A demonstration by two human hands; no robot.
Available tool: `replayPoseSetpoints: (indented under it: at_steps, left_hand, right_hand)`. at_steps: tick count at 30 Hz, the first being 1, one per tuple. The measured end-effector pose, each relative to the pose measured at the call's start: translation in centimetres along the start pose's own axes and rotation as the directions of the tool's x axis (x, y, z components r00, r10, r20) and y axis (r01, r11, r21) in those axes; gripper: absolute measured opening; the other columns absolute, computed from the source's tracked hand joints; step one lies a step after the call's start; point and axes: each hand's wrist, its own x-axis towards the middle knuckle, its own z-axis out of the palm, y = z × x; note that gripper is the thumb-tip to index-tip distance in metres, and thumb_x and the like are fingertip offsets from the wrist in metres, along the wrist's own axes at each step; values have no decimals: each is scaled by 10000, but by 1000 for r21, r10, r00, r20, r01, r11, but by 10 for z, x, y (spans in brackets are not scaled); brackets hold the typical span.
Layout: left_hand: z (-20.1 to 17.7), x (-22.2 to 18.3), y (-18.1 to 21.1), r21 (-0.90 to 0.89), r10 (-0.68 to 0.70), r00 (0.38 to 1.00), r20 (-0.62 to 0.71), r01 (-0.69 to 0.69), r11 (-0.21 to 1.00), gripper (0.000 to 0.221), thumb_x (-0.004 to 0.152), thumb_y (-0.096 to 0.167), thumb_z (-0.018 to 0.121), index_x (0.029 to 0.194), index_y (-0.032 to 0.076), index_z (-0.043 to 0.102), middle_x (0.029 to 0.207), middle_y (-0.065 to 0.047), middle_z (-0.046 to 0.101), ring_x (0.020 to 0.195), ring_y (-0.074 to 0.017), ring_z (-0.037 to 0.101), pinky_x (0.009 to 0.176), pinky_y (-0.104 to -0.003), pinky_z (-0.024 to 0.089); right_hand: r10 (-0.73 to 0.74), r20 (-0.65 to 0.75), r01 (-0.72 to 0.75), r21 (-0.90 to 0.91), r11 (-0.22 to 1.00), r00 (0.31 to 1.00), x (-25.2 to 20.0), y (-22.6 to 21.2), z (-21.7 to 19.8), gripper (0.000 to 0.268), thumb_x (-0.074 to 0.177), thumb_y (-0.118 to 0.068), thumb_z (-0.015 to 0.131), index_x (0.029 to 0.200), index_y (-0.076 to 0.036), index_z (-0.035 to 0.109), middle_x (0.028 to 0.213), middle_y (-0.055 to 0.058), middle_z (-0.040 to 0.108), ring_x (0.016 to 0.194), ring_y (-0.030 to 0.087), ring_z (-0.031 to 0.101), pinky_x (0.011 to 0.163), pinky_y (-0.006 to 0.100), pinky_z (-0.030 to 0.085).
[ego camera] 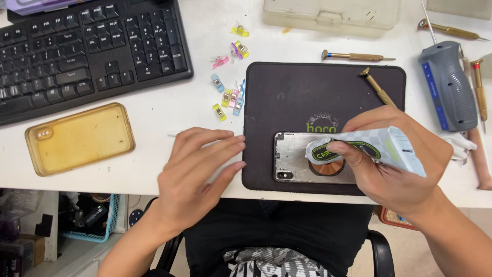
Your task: The person applies adhesive from a tube around the perimeter of a disassembled smartphone backplate. After capping the tube, they pick up a black phone back cover and align it onto the adhesive-coated frame.
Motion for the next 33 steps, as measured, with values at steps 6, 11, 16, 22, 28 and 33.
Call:
replayPoseSetpoints:
  at_steps: [6,11,16,22,28,33]
  left_hand:
    - [9,4,-8,-41,69,998,-8,-70,997,275,846,16,828,1098,-12,721,1105,-98,754,1079,-258,706,955,-398,518]
    - [10,5,-9,-37,70,997,19,-70,997,256,852,19,820,1087,-11,724,1092,-95,757,1064,-250,712,947,-396,522]
    - [11,5,-9,-6,91,995,38,-91,996,246,848,14,819,1074,-19,726,1082,-102,754,1054,-256,712,935,-403,522]
    - [11,8,-5,31,74,997,33,-75,997,254,826,-17,804,1069,-21,729,1081,-107,756,1067,-263,712,928,-404,529]
    - [13,8,4,97,14,1000,3,-14,995,242,815,-37,790,1051,-12,743,1059,-102,763,1062,-258,720,933,-391,536]
    - [15,3,4,177,-11,999,-43,18,984,248,823,-56,785,1062,-7,744,1053,-108,762,1044,-255,725,955,-395,540]
  right_hand:
    - [14,11,-15,116,993,1000,16,3,4,189,893,-92,777,936,45,654,926,144,713,715,119,697,597,229,554]
    - [212,99,-230,256,939,972,21,8,11,140,914,-36,764,982,48,675,889,122,775,621,73,720,527,185,575]
    - [294,141,-325,484,813,945,25,15,11,222,920,-49,735,1077,65,629,922,132,754,696,97,732,546,201,599]
    - [372,180,-385,694,608,911,24,25,-6,144,1026,-79,665,1029,65,660,867,161,733,667,164,723,513,264,599]
    - [439,171,-357,851,385,882,10,43,-20,202,1080,-132,605,1094,67,631,892,194,734,717,213,736,540,294,596]
    - [540,64,-246,930,273,840,-17,56,-51,247,1161,-139,542,1134,91,628,1015,236,739,741,225,732,643,290,596]
